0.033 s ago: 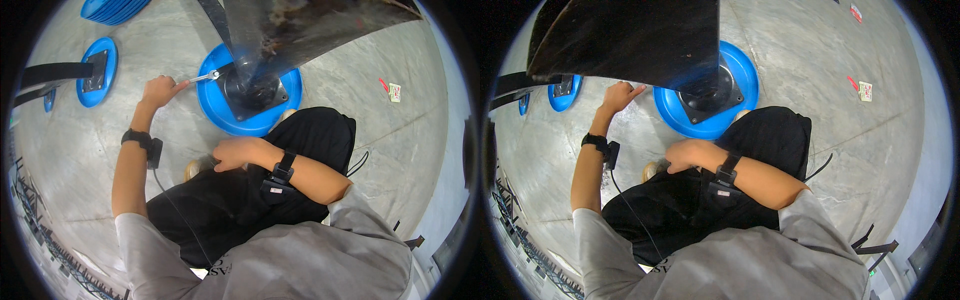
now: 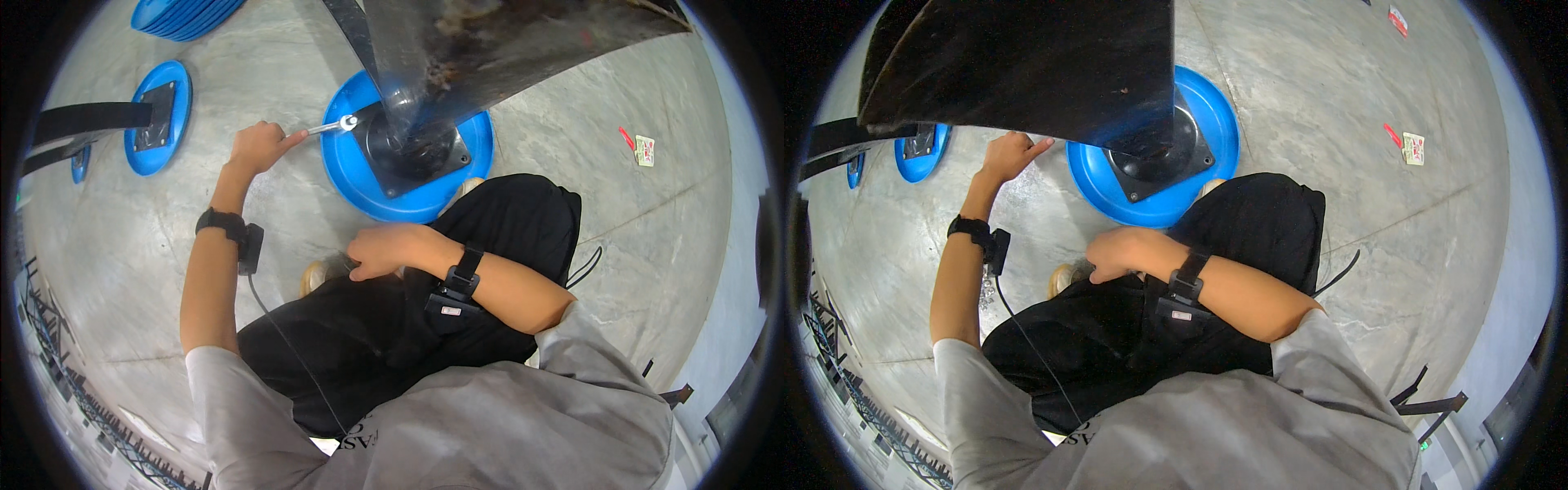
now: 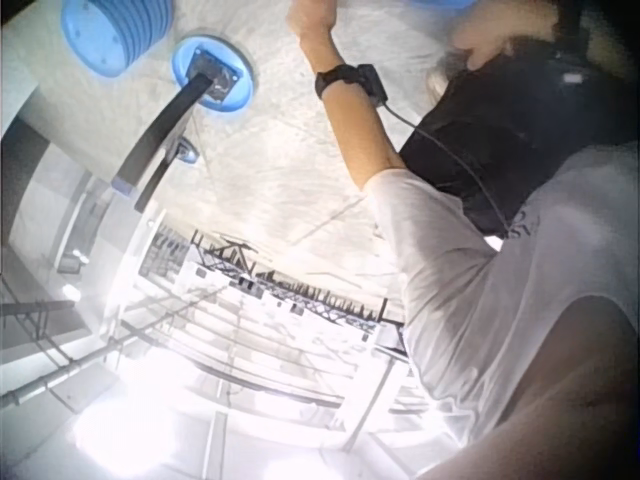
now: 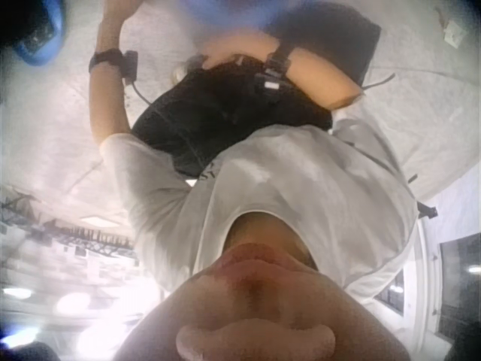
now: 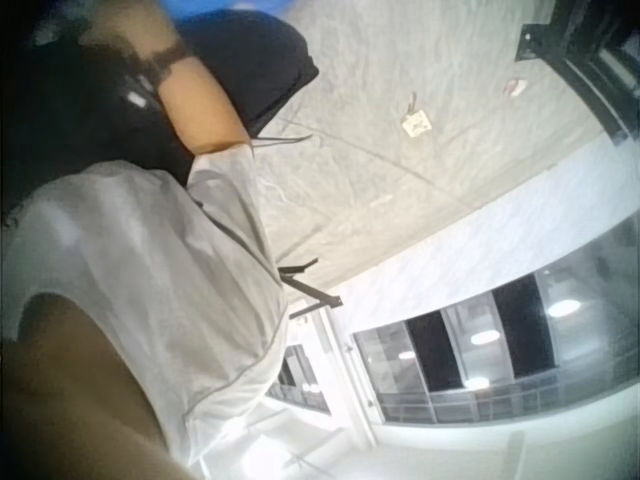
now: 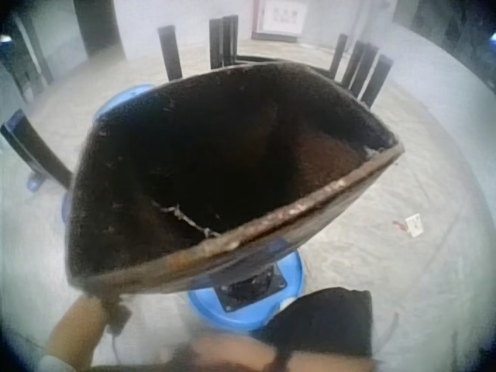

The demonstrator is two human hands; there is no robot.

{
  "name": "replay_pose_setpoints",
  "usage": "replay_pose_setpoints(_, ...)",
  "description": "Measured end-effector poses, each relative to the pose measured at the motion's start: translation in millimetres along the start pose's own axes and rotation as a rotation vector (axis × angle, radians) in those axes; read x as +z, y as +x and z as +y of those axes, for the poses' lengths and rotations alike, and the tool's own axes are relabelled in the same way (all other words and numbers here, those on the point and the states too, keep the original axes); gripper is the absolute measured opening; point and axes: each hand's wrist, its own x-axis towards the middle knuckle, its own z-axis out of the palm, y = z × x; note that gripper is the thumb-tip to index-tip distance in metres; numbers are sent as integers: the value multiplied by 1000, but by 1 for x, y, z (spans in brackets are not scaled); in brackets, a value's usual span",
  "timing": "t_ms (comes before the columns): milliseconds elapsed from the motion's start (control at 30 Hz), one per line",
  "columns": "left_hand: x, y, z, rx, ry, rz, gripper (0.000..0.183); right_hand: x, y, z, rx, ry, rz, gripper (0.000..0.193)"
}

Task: The person aligns a metal leg onto a blue stool base and uses a wrench to tighten a bolt, securing the components together.

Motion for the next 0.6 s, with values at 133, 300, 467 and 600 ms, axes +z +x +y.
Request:
replay_pose_setpoints(133, 10, 10, -11, -41, 45, -96, 71, 6, 6, 3, -8, -8, 27, 41)
replay_pose_setpoints(300, 19, 7, -3, -73, -76, -50, 72, 4, 2, -1, -17, -8, 45, 41)
replay_pose_setpoints(467, 42, -22, 12, -258, -317, -123, 74, 3, 5, -3, -40, -34, 89, 39)
replay_pose_setpoints(600, 60, -65, 80, -484, -1240, -348, 48, 2, 0, -1, -49, -58, -8, 40)
